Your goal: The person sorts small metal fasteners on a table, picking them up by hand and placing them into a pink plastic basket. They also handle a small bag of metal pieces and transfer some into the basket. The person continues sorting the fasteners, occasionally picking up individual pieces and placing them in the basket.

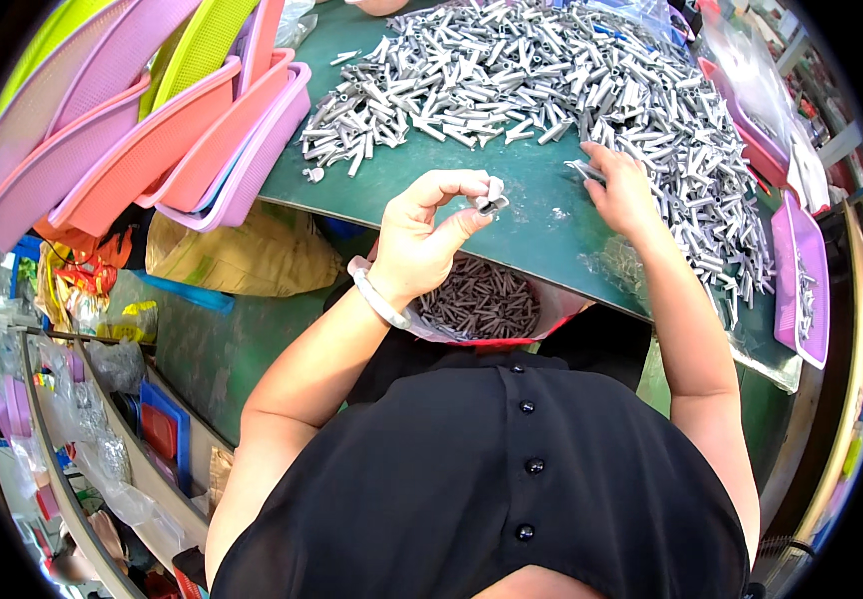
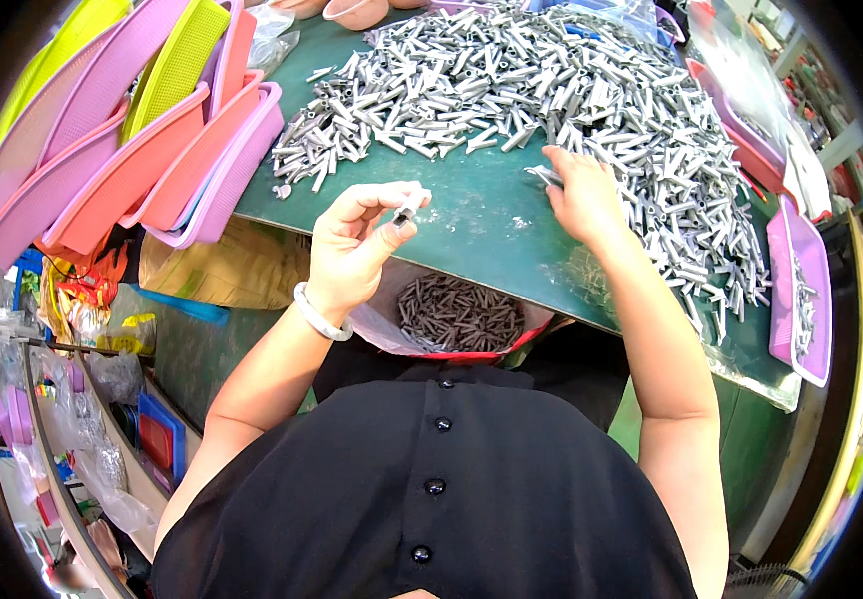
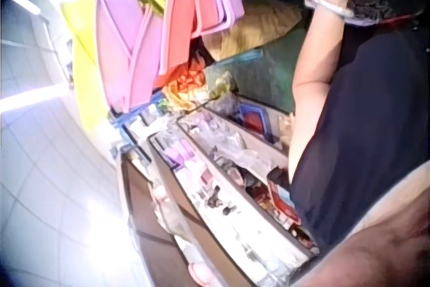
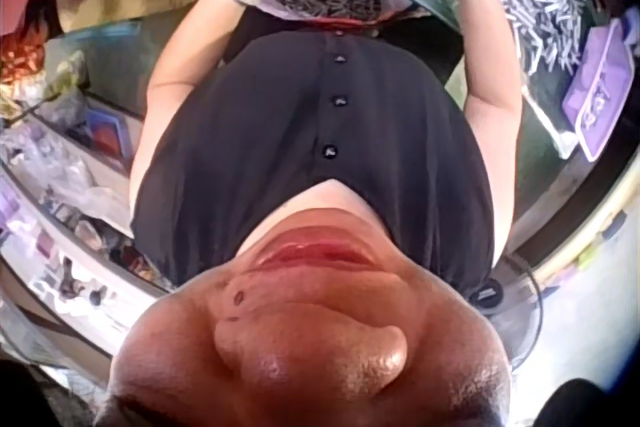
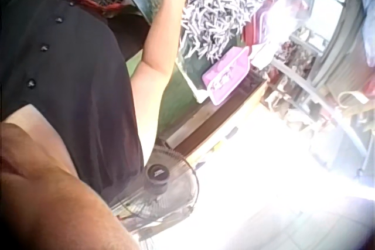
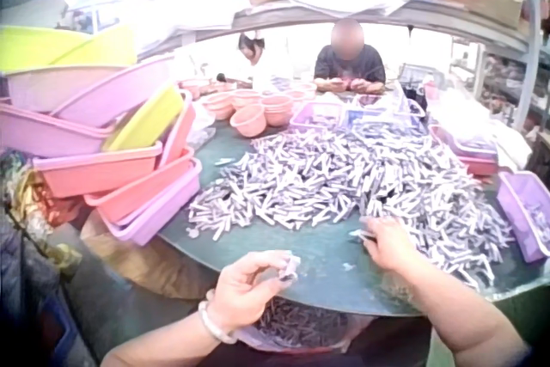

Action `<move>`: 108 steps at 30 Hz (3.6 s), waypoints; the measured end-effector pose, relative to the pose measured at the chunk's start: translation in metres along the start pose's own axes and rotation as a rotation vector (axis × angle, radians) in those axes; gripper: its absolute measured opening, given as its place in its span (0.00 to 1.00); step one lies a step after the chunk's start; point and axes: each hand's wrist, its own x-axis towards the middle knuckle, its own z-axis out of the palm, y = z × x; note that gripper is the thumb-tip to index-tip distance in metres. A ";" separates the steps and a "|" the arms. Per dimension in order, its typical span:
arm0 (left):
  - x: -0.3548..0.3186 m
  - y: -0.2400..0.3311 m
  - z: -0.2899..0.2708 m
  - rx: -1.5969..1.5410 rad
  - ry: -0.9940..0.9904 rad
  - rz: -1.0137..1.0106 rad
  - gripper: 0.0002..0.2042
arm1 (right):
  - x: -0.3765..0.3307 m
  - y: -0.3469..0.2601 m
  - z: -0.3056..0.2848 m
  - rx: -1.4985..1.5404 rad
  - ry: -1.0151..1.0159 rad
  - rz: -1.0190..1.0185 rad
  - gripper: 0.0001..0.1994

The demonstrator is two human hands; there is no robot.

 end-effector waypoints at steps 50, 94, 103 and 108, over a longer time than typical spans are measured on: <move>0.027 0.004 0.052 0.765 -0.179 0.573 0.09 | -0.061 0.010 -0.028 -0.438 0.073 0.242 0.33; 0.076 -0.069 0.123 0.052 -0.310 -0.531 0.08 | -0.058 0.020 -0.032 0.262 0.314 -0.219 0.27; 0.055 -0.075 0.116 0.224 -0.259 -0.299 0.08 | -0.077 0.035 -0.027 0.396 0.217 -0.072 0.23; 0.058 -0.056 0.108 0.599 -0.268 0.258 0.09 | -0.078 0.037 -0.023 0.269 0.254 -0.044 0.23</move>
